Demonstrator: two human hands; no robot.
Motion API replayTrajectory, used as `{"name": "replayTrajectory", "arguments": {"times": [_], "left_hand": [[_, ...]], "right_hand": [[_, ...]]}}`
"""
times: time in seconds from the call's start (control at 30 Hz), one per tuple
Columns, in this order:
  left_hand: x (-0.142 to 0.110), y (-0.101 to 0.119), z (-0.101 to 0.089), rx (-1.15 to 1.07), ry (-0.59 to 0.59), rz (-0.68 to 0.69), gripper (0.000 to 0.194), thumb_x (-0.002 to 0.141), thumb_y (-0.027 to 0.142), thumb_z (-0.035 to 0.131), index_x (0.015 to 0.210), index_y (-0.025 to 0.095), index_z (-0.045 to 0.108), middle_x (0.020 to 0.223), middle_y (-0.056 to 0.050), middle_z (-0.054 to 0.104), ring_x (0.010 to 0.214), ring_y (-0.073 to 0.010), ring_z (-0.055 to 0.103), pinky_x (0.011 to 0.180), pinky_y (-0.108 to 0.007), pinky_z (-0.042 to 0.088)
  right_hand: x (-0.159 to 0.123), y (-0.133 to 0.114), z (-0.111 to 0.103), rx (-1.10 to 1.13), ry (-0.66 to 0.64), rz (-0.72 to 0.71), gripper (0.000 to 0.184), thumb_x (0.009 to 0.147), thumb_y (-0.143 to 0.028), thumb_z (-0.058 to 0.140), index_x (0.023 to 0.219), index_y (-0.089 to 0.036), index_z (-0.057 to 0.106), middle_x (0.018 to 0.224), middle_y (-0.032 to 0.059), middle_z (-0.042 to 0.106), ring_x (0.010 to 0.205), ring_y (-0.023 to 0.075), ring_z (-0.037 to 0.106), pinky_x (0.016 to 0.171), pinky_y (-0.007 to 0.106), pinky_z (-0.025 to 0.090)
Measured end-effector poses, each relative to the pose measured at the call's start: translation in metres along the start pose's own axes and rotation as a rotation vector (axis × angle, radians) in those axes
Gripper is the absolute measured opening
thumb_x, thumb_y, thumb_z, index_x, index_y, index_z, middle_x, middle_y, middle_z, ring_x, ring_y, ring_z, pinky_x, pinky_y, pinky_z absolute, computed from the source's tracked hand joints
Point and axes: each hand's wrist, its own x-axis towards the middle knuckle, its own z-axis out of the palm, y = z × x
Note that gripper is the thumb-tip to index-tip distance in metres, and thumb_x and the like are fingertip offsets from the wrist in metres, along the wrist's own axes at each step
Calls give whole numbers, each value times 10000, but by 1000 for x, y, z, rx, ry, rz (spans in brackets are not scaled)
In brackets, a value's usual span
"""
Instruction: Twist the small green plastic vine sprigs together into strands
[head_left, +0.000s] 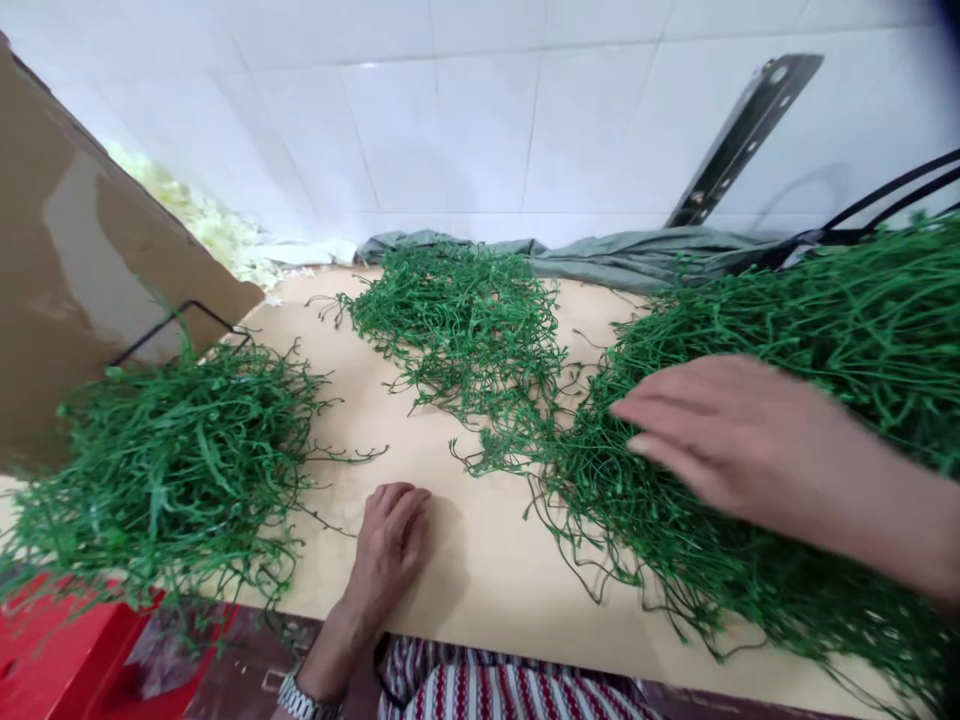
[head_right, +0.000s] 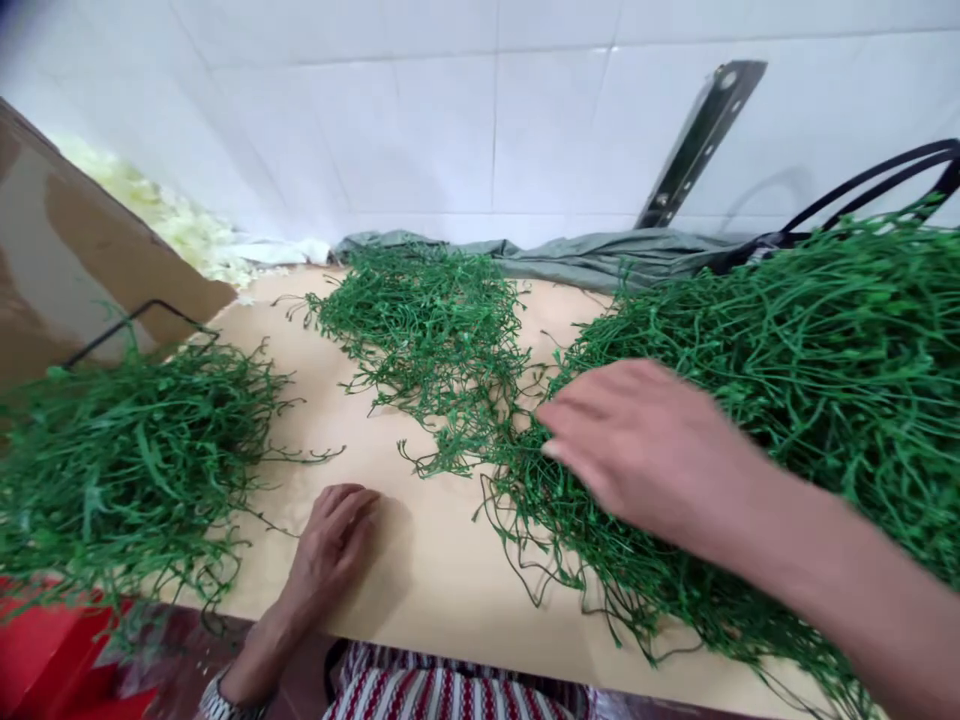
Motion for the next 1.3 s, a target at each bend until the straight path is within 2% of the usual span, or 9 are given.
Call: {"name": "replayTrajectory", "arguments": {"times": [0.07,0.23,0.4,0.5,0.77,0.93,1.03,1.17,1.3], "left_hand": [[8,1,-7,-38,58,14,163,837,120,426,938,165,546,891,-78,567,856,-178,531,736,-301,457],[65,-5,-22,12,176,15,156,839,157,427,893,163,573,861,-74,587,862,-185,552,777,-303,451],[122,-15,-17,350,-35,-240,262,824,189,404,1022,154,572,978,-106,598,960,-239,553,820,-346,434],[132,-16,-4,438,-226,-249,262,801,178,407,964,176,612,941,-108,624,946,-267,573,792,-363,438],[114,-2,8,424,-382,-158,347,840,200,333,1074,172,587,959,-114,657,921,-276,610,771,-366,447],[102,3,-10,445,-391,-245,454,874,238,294,1316,195,387,998,-111,665,901,-282,627,688,-359,461],[106,9,-37,437,-405,-311,406,875,278,306,1236,232,487,930,-94,692,885,-298,636,671,-366,456],[151,8,-79,434,-219,-347,365,870,383,303,991,263,626,787,-66,701,810,-288,648,643,-341,446],[227,-24,-94,384,-19,-252,379,856,382,310,1028,227,609,984,-84,674,925,-265,609,742,-341,448]], "right_hand": [[15,-23,15,15,-130,-52,243,852,-278,515,1051,-177,612,992,72,645,916,213,573,810,381,452],[41,-70,73,15,-191,-148,431,805,-175,557,1228,-172,475,1268,101,506,1193,273,407,948,450,337],[35,-78,98,42,-325,-196,492,769,-265,611,1221,-130,471,1089,125,589,1144,293,432,991,483,248],[31,-77,98,79,-347,-167,369,799,-272,571,1142,-143,524,1004,98,600,1093,276,457,980,471,260],[32,-74,86,105,-359,-144,242,820,-224,525,1033,-113,555,945,98,587,1018,251,468,942,442,297],[31,-77,83,140,-354,-102,279,834,-224,519,1086,-105,523,1010,114,584,1064,252,455,938,430,301],[32,-79,81,195,-338,-67,343,853,-232,496,1178,-129,467,1112,115,563,1140,252,422,953,421,294],[37,-80,79,232,-299,-57,392,881,-276,461,1257,-187,397,1246,87,506,1215,247,379,971,420,290],[45,-81,79,162,-198,-109,358,868,-350,487,1187,-191,456,1205,61,544,1172,239,430,924,396,361]]}}
